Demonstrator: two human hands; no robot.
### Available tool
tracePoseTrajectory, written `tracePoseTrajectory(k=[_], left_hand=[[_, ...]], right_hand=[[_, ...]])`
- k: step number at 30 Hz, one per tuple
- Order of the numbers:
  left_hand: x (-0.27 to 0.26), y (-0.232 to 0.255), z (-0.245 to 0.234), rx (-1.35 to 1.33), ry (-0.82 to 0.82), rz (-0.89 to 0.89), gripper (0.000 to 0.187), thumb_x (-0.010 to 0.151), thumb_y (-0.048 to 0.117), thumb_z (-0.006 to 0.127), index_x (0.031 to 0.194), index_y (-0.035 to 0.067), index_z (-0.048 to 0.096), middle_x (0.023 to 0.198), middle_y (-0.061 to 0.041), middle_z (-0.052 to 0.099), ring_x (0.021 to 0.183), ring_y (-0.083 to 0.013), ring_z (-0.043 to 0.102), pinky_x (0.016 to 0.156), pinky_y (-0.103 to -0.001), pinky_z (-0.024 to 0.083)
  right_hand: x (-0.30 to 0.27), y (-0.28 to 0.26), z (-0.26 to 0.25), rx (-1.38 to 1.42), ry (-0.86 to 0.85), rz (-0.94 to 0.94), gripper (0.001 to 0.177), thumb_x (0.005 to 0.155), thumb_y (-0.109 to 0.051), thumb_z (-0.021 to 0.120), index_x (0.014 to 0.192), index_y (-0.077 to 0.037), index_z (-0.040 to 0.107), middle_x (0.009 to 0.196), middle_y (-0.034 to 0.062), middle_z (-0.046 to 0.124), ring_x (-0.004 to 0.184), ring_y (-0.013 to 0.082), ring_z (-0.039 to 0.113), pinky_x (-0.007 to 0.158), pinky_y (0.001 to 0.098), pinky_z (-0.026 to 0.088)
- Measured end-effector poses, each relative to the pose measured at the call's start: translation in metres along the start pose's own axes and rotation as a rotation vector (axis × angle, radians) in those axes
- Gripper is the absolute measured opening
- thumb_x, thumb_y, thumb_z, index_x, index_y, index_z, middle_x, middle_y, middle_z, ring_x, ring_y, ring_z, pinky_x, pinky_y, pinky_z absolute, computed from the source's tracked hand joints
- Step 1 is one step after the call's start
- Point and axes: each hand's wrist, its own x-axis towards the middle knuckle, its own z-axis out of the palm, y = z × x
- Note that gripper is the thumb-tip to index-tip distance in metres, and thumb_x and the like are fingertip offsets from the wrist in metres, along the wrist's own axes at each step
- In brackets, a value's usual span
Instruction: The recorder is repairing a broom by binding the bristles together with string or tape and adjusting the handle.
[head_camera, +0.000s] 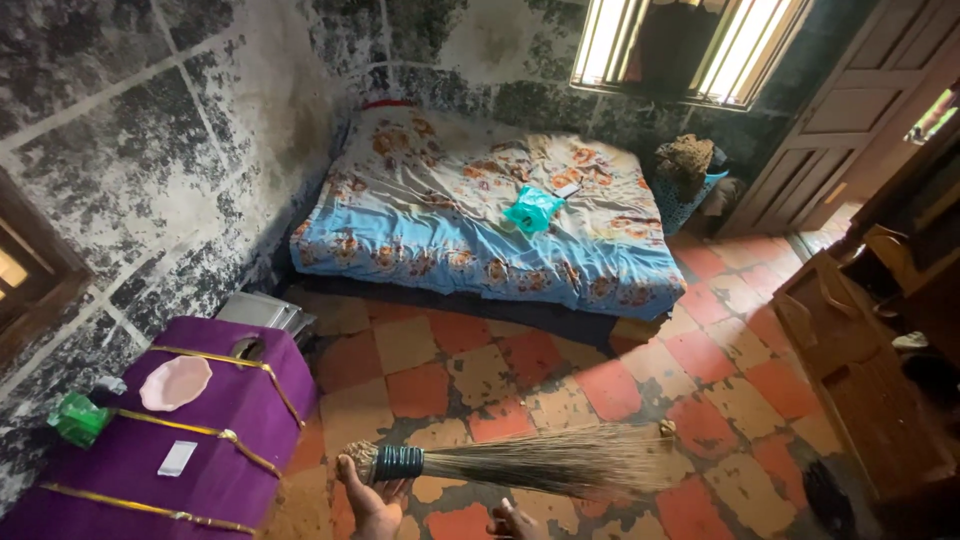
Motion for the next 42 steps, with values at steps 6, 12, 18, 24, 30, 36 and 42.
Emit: tracePoseTrajectory(k=[6,12,18,24,30,36,42], left_hand=[[-0.006,-0.004,-0.004,-0.016,-0.01,-0.018,0.09,0.082,0.082,0.054,0.144,0.018,0.049,0.137,-0.016,0.056,0.122,-0.0422,0.056,0.105,-0.067,0.045],[-0.015,0.001,-0.002,-0.022,-0.019,0.003,0.09,0.084,0.084,0.051,0.142,0.016,0.056,0.134,-0.012,0.063,0.122,-0.0392,0.057,0.103,-0.062,0.046],[0.006,-0.007,-0.016,0.06,-0.019,0.051,0.086,0.084,0.08,0.05,0.143,0.017,0.052,0.136,-0.014,0.061,0.121,-0.0389,0.058,0.102,-0.062,0.047],[0.01,-0.013,-0.02,0.099,0.034,0.014,0.091,0.081,0.084,0.055,0.145,0.018,0.052,0.142,-0.018,0.054,0.12,-0.0367,0.057,0.102,-0.061,0.047],[0.007,-0.019,-0.021,0.162,0.061,0.043,0.096,0.073,0.082,0.061,0.146,0.021,0.049,0.135,-0.011,0.059,0.116,-0.035,0.06,0.1,-0.062,0.047],[0.014,-0.022,-0.028,0.194,0.051,0.038,0.095,0.078,0.08,0.064,0.146,0.017,0.05,0.13,-0.012,0.063,0.115,-0.0345,0.063,0.101,-0.062,0.049],[0.005,-0.024,-0.022,0.165,-0.011,0.072,0.095,0.076,0.076,0.066,0.148,0.018,0.048,0.138,-0.011,0.057,0.123,-0.0333,0.059,0.105,-0.065,0.045]], right_hand=[[0.017,-0.004,0.0,0.026,0.116,0.016,0.044,0.097,-0.042,0.067,0.113,-0.001,0.063,0.083,0.0169,0.067,0.069,0.0315,0.067,0.065,0.0469,0.053],[-0.027,-0.013,0.038,-0.061,0.178,-0.032,0.05,0.097,-0.045,0.065,0.121,0.0,0.065,0.083,0.0136,0.069,0.066,0.0285,0.067,0.059,0.0417,0.05],[-0.044,-0.014,0.048,-0.027,0.157,0.038,0.048,0.099,-0.046,0.066,0.124,-0.004,0.063,0.084,0.0118,0.068,0.066,0.026,0.065,0.059,0.0399,0.049],[-0.06,-0.009,0.055,-0.054,0.118,-0.082,0.044,0.096,-0.047,0.065,0.116,-0.009,0.064,0.082,0.009,0.071,0.065,0.0241,0.067,0.056,0.0366,0.049],[-0.079,-0.01,0.064,-0.091,0.11,-0.113,0.042,0.096,-0.049,0.064,0.114,-0.011,0.064,0.086,0.0058,0.072,0.069,0.0212,0.069,0.06,0.0358,0.053],[-0.096,-0.013,0.077,-0.138,0.121,-0.158,0.044,0.097,-0.049,0.062,0.116,-0.01,0.064,0.087,0.0058,0.07,0.072,0.0206,0.068,0.063,0.0374,0.053],[-0.105,-0.013,0.081,-0.138,0.098,-0.176,0.043,0.1,-0.047,0.059,0.118,-0.008,0.063,0.089,0.0065,0.069,0.074,0.0205,0.067,0.066,0.039,0.053]])
